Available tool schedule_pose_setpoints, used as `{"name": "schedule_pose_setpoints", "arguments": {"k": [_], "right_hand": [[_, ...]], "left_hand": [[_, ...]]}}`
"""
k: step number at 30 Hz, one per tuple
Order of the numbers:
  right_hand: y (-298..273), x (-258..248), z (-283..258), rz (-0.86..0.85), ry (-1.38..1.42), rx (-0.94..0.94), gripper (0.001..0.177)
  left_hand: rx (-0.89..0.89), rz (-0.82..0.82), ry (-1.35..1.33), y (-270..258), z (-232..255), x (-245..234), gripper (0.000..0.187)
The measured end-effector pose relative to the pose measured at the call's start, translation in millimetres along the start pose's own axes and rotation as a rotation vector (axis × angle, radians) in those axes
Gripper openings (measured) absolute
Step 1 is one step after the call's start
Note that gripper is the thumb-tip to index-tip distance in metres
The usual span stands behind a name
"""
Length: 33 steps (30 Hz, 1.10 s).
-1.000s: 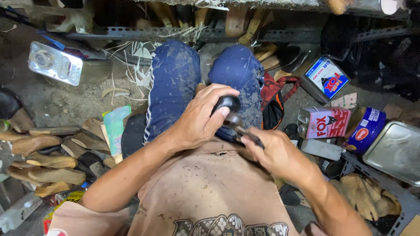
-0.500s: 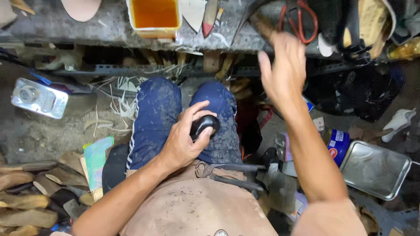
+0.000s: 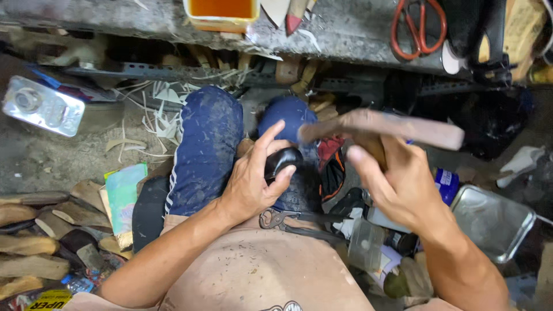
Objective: The person sits on the floor and uses a hammer and a curved metal tool to work on the sole of a black shoe. They repeatedly strike the tool with the hammer to shape or attach the sole, occasionally pausing to inspect the shoe.
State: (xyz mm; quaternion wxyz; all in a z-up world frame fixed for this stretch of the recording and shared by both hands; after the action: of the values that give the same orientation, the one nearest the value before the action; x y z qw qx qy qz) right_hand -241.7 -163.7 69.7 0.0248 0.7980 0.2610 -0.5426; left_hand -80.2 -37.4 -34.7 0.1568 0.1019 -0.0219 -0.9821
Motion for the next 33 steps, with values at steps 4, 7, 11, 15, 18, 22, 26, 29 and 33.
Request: {"name": "schedule_pose_setpoints", "arguments": {"k": [4, 7, 11, 15, 18, 22, 26, 29, 33], "right_hand": [[-6.2, -15.3, -67.3, -0.134, 0.277, -0.284, 0.032], [-7.3, 1.4, -77.8, -0.198, 0.102, -0.494, 0.037], [-13.0, 3.4, -68.4, -0.130, 0.019, -0.454, 0.031], [-11.8, 16.4, -67.6, -0.175, 0.137, -0.400, 0.034], [-14.5, 14.2, -49.6, -0.012, 0.387, -0.320, 0.032], [-16.8, 23.5, -33.8, 0.075, 0.343, -0.178, 0.031], [-33.2, 11.3, -14.1, 0.276, 0.474, -0.040, 0.071], [-35.2, 52.8, -0.9, 0.074, 1.141, 0.183, 0.045], [-32.4, 95.1, -10.0, 0.228, 0.972, 0.180, 0.020]], "left_hand": [[-0.026, 0.003, -0.006, 0.6, 0.4, 0.8, 0.070], [-0.003, -0.006, -0.010, 1.6, 2.7, -3.2, 0.072], [-0.031, 0.020, -0.025, 1.8, -0.8, -5.1, 0.074], [0.050, 0.045, 0.013, 4.2, 2.3, -9.7, 0.072], [-0.084, 0.020, 0.012, 2.3, -6.7, -8.6, 0.075], [-0.024, 0.039, -0.031, 8.2, -5.5, -14.8, 0.070], [-0.220, 0.098, -0.094, 23.7, 7.4, -34.7, 0.072], [-0.410, 0.267, -0.096, 25.5, -10.4, -38.0, 0.064], [-0.375, 0.267, -0.087, 22.9, -60.6, -22.4, 0.064]]}}
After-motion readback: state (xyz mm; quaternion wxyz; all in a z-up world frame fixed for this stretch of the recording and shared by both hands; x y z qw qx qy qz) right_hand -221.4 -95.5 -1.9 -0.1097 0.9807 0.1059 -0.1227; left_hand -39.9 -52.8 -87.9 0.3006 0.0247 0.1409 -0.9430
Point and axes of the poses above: each hand's wrist, its own y-axis towards the middle knuckle, its own x-axis out of the palm, z = x × y, the point moved 7 cm from there along y, towards the middle knuckle, and after that the axes turned 10 degrees about z, right-handed, at the moved point
